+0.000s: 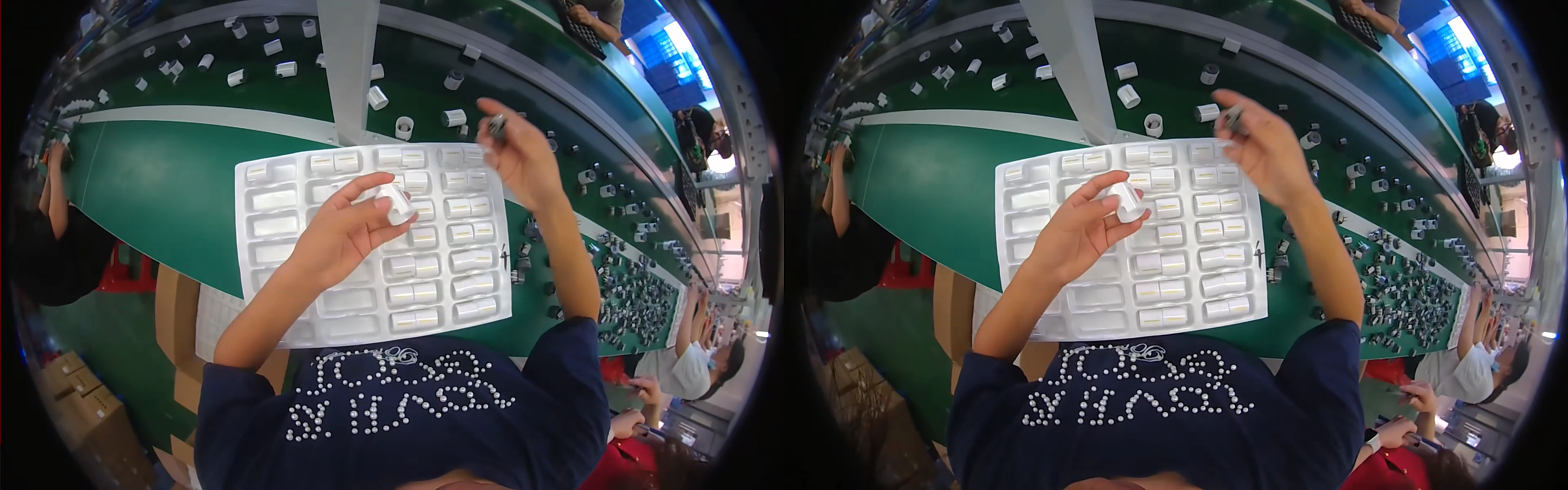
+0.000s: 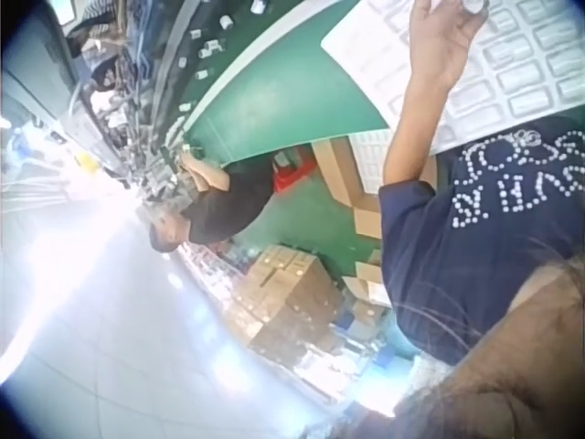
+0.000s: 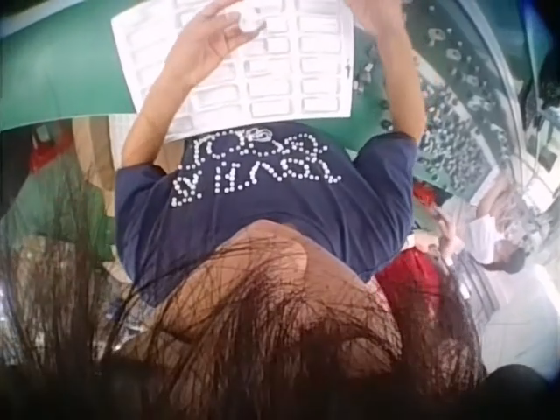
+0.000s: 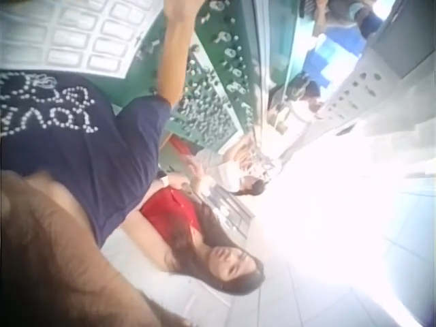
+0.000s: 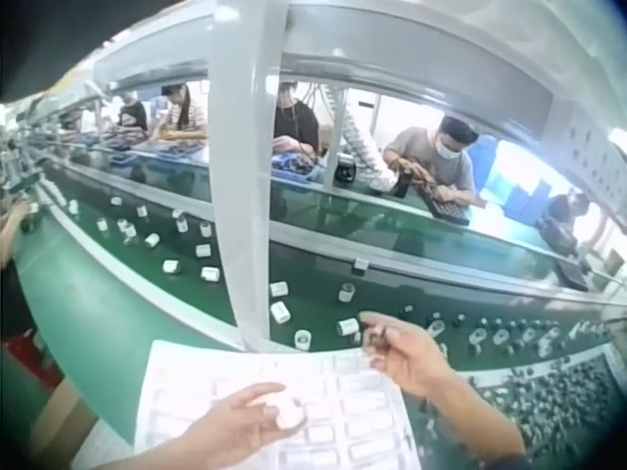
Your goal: The person assembles small metal components into plastic circular holders by hand, placing the assembled units into a plastic tray.
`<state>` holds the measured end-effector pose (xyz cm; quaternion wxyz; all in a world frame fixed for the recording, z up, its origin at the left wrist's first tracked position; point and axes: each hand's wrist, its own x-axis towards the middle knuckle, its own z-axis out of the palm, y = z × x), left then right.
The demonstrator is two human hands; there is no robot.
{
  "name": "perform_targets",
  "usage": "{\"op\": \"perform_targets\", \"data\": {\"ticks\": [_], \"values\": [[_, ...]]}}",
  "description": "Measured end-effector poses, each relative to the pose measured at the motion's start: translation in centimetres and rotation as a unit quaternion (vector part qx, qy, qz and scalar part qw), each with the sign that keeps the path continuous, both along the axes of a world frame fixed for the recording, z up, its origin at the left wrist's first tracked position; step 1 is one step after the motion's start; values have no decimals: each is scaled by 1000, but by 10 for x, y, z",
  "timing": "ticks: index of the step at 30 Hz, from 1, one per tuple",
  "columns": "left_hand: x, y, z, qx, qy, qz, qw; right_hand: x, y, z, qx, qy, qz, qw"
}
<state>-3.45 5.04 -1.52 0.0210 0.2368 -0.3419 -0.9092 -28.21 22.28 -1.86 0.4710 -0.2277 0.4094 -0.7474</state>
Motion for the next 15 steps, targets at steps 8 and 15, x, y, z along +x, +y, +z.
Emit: {"op": "perform_targets", "data": {"ticks": [8, 15], "values": [[5, 13, 3, 157, 51, 47, 985, 88, -3, 27, 63, 405, -10, 912], [9, 21, -7, 132, 63, 47, 988, 87, -8, 27, 40, 580, 28, 813]]}}
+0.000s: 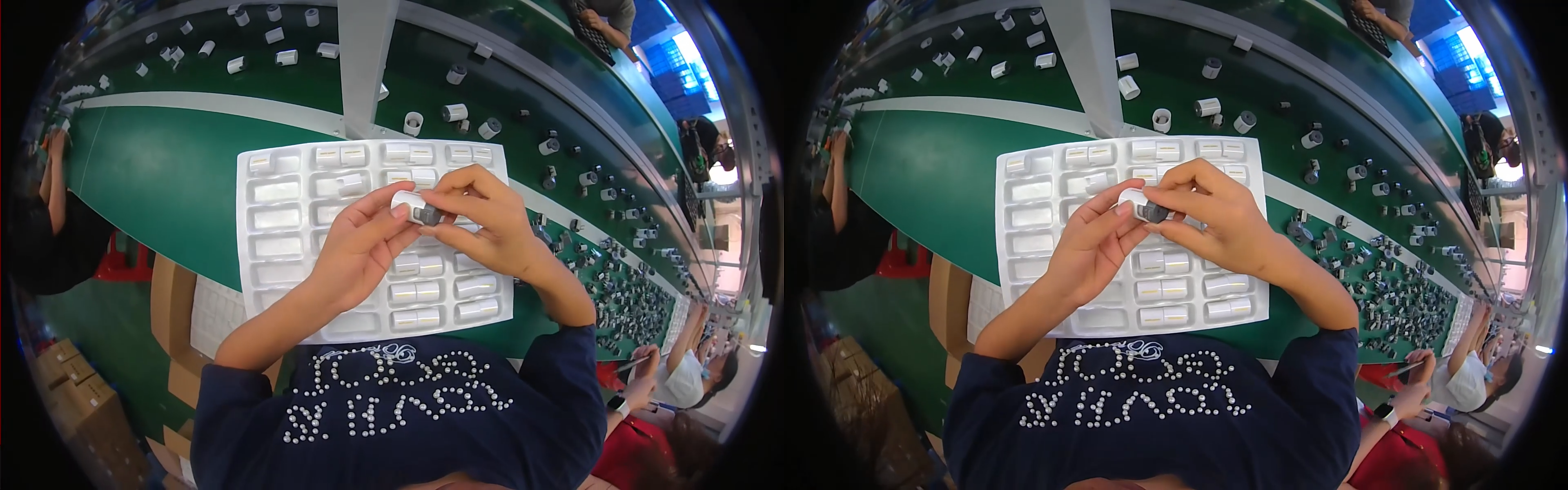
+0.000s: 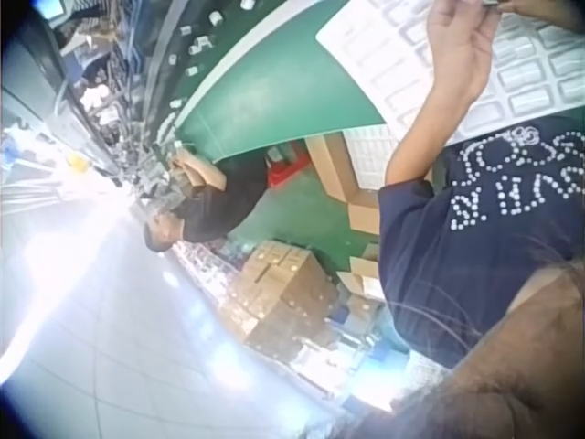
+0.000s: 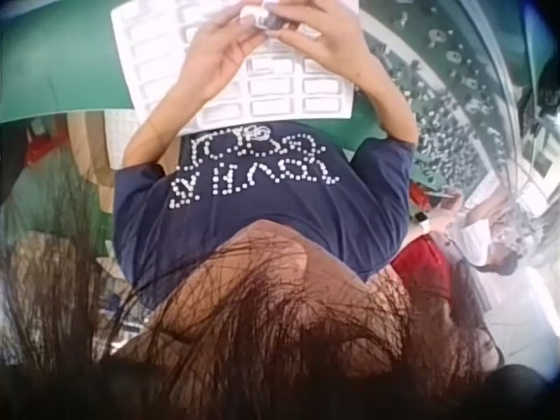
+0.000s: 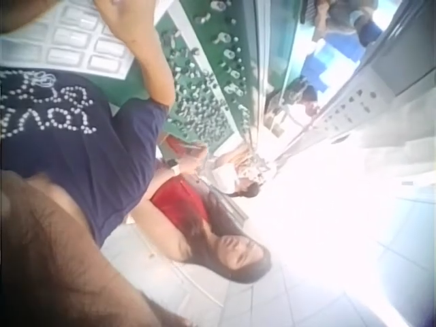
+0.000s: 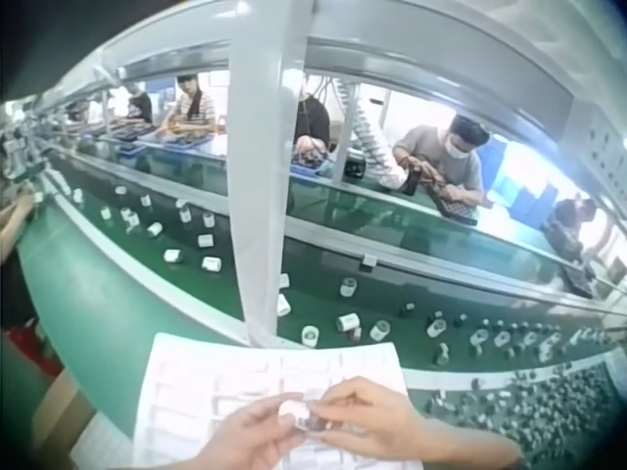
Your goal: The person assembles small metal components into plastic circular holders by hand, placing the assembled units into a plastic tray.
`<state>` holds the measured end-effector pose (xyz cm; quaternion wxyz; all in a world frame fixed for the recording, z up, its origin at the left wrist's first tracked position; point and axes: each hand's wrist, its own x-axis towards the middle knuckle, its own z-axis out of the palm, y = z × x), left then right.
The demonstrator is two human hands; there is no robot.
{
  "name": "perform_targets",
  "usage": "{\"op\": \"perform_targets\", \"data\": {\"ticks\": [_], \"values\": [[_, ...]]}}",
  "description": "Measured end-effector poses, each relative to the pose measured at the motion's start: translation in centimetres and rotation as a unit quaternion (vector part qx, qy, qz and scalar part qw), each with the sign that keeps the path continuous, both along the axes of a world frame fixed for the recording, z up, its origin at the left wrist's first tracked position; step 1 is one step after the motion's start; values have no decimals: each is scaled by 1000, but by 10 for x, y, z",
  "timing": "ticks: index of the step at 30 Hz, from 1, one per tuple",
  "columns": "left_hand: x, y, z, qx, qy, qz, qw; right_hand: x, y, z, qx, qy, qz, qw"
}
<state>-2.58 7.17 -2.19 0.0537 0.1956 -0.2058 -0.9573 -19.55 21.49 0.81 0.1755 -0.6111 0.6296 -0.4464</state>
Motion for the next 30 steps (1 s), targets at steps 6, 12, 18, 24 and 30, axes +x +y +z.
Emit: {"op": "perform_targets", "data": {"ticks": [6, 12, 18, 24, 30], "values": [[-6, 14, 7, -235, -18, -45, 971, 7, -8, 2, -21, 110, 28, 993], [-15, -8, -23, -356, -29, -160, 920, -9, -23, -13, -54, 171, 78, 981], [-13, -60, -19, -903, -81, -39, 420, -196, -54, -66, -15, 178, -286, 941], [-6, -84, -47, -901, -96, -6, 422, -227, -83, -119, 155, 170, -248, 941], [-10, -106, -51, -854, -180, -40, 487, -197, -78, -117, 18, 250, -310, 917]]}}
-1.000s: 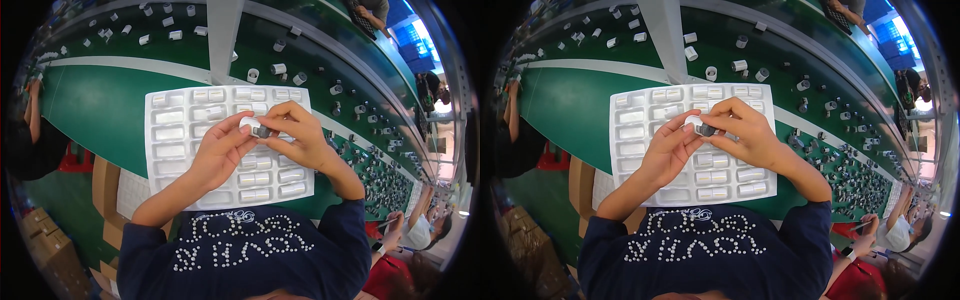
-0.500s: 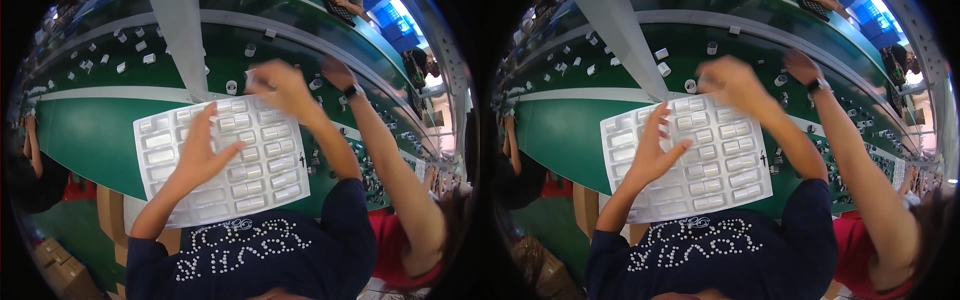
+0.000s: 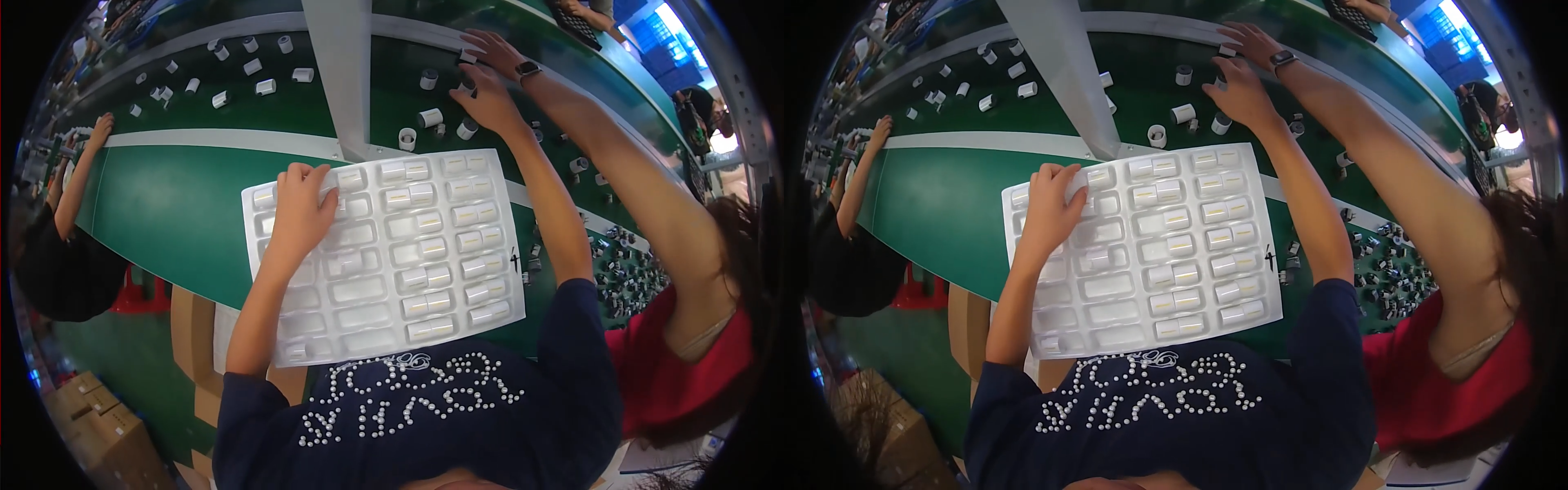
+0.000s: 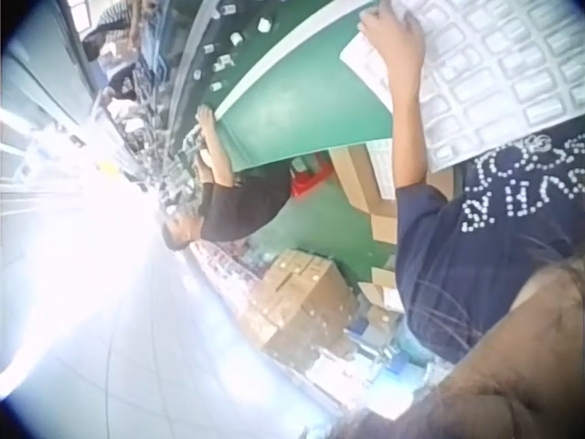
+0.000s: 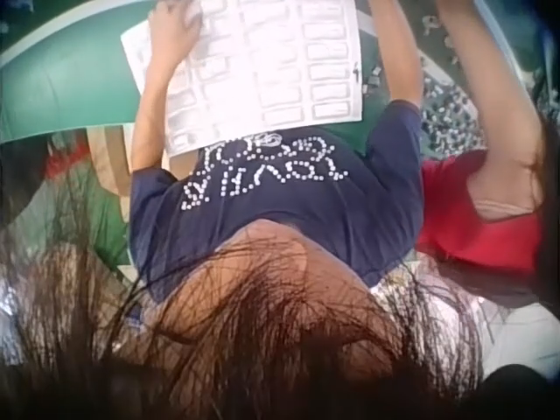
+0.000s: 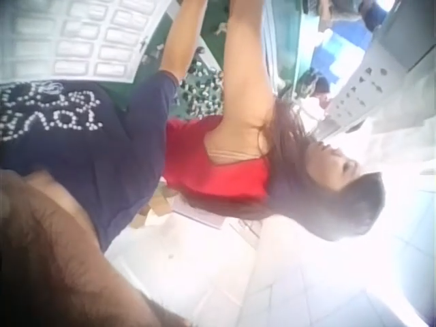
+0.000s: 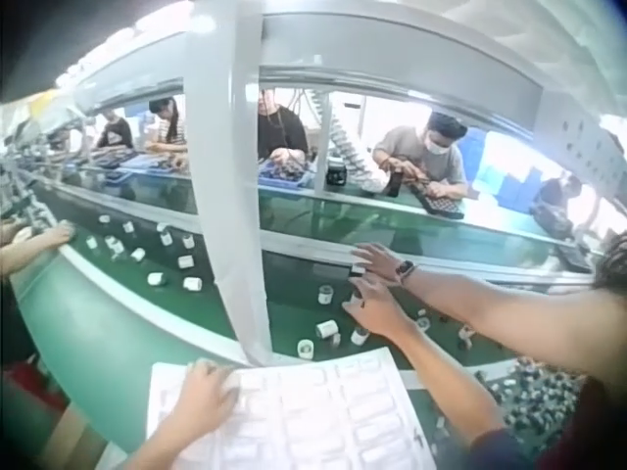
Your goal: The person assembles small metal components into plastic circular holders by hand, placing the assembled units into a plastic tray.
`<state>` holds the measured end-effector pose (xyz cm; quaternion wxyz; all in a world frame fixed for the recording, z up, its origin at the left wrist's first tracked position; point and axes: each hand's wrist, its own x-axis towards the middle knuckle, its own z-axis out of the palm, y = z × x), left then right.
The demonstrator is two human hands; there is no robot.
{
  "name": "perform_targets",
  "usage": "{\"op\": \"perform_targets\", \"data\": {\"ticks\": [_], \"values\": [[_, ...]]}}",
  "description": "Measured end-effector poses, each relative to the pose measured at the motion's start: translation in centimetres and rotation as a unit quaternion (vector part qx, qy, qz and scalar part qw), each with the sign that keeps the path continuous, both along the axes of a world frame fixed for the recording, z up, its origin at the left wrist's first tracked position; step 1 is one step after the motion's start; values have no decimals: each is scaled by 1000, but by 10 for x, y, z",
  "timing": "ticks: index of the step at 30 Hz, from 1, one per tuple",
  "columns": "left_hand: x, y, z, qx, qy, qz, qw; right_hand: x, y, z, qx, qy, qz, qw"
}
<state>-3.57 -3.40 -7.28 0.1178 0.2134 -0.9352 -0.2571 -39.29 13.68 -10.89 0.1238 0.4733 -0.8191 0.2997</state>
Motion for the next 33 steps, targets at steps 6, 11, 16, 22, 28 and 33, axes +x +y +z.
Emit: {"op": "perform_targets", "data": {"ticks": [6, 11, 16, 22, 28, 33], "values": [[5, 0, 10, 69, 64, 28, 995, 79, 8, 38, 306, -42, -47, 950], [10, 18, 33, 319, 109, 46, 940, 80, 0, 14, 256, -49, -10, 965], [18, 27, 47, 707, 178, 75, 680, 82, 17, 28, 15, -239, 2, 971], [18, 44, 42, 828, 184, 61, 526, 152, 26, 71, -102, -520, 182, 828], [13, 59, 38, 814, 181, 107, 542, 186, 36, 89, -114, -531, 256, 800], [12, 72, 37, 803, 195, 112, 552, 203, 36, 99, -85, -382, 266, 881]]}}
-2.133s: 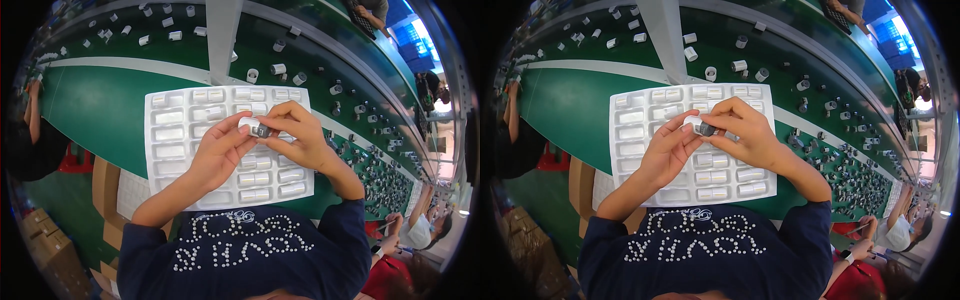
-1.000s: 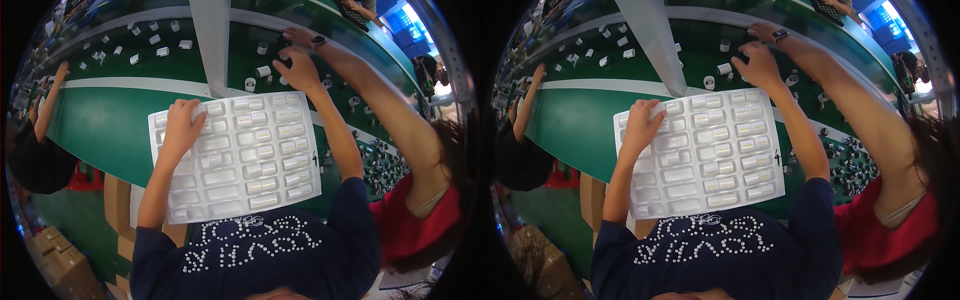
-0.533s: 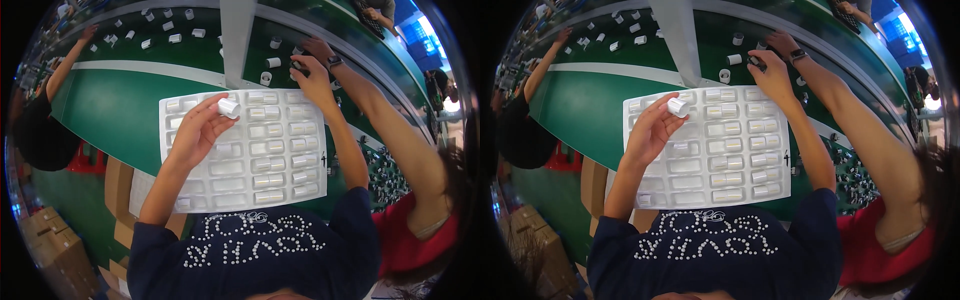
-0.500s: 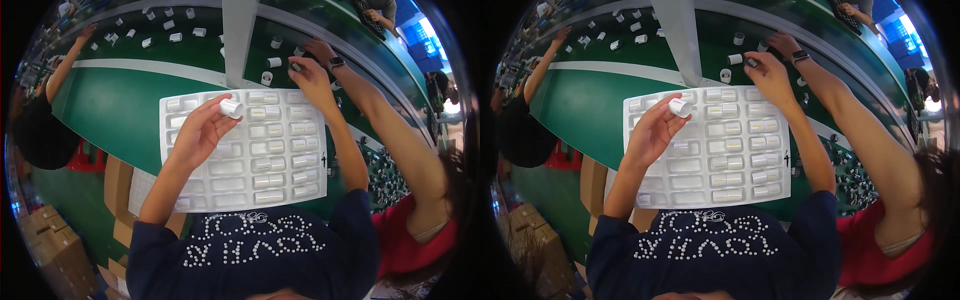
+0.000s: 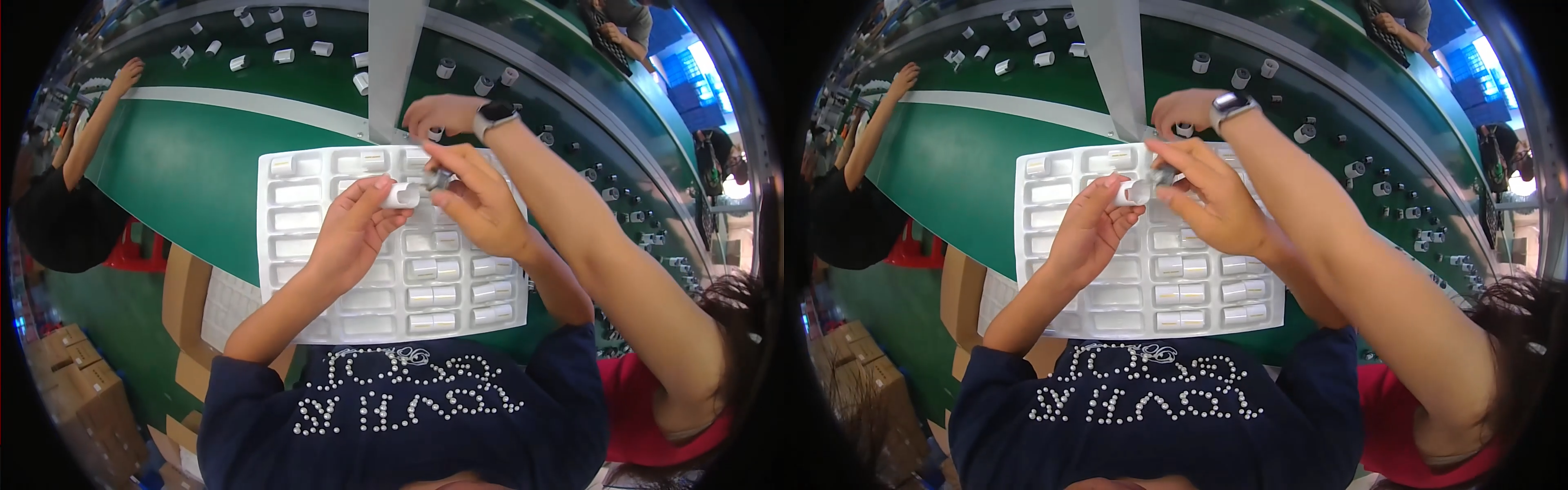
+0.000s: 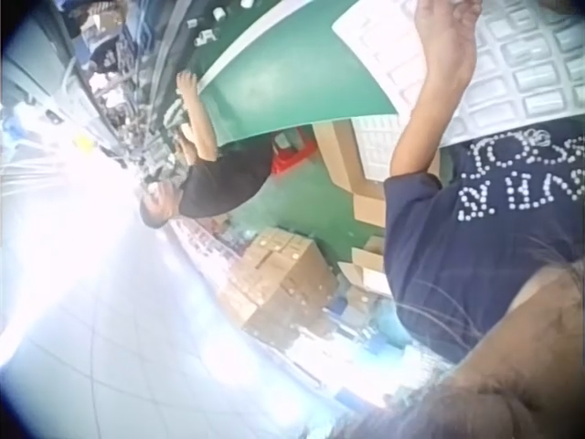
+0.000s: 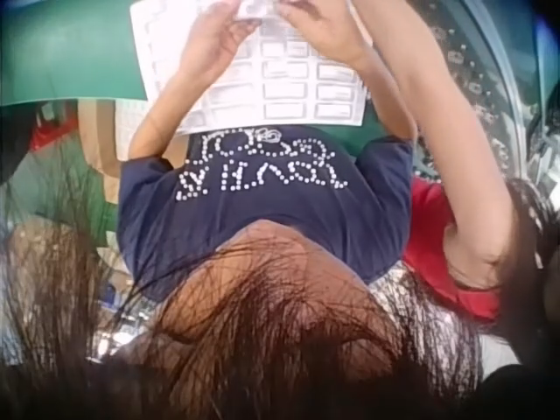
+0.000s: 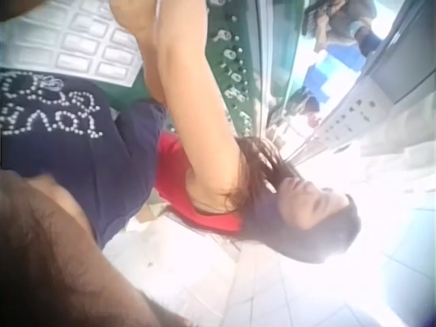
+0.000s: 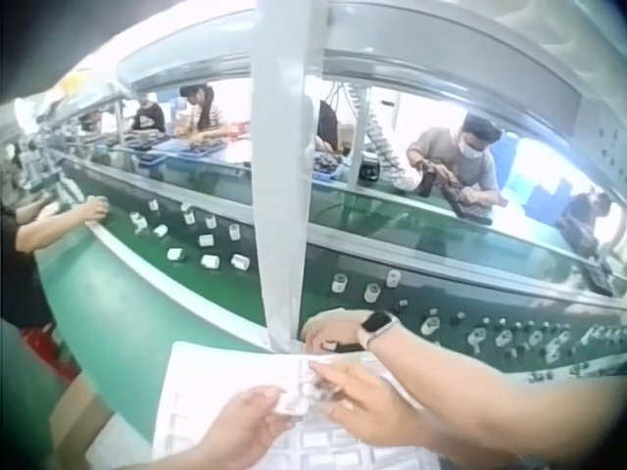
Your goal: The person assembles small metal components into plastic circular holders by hand, placing the assembled units into a plastic tray.
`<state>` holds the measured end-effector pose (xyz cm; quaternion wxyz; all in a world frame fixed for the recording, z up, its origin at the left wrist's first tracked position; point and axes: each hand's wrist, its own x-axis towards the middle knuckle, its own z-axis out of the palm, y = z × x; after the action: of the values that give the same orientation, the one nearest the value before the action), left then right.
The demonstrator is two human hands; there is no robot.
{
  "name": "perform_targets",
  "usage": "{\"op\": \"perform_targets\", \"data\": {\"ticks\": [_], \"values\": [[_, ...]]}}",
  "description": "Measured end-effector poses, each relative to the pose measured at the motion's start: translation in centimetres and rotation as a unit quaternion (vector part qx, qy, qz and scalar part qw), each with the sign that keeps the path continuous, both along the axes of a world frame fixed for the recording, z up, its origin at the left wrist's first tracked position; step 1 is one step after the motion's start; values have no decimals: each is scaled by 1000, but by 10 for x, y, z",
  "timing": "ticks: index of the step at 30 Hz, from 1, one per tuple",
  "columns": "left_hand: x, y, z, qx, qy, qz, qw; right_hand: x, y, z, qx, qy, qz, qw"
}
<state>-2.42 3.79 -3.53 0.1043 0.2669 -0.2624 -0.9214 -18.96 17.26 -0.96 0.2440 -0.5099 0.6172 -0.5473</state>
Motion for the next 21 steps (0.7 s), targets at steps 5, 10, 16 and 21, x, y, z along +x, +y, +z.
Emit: {"op": "perform_targets", "data": {"ticks": [5, 10, 16, 21], "values": [[-2, 10, -3, -20, -5, 34, 999, 1, 4, 1, 21, 69, 37, 997], [-3, 17, -2, -78, -15, 14, 997, -9, 2, 4, -14, 169, 58, 984], [-1, 16, -8, -257, -37, -97, 961, -3, -6, 2, -21, 264, 128, 956], [-7, 12, -11, -140, 22, -111, 984, 2, -2, -4, 2, 305, 74, 949]]}}
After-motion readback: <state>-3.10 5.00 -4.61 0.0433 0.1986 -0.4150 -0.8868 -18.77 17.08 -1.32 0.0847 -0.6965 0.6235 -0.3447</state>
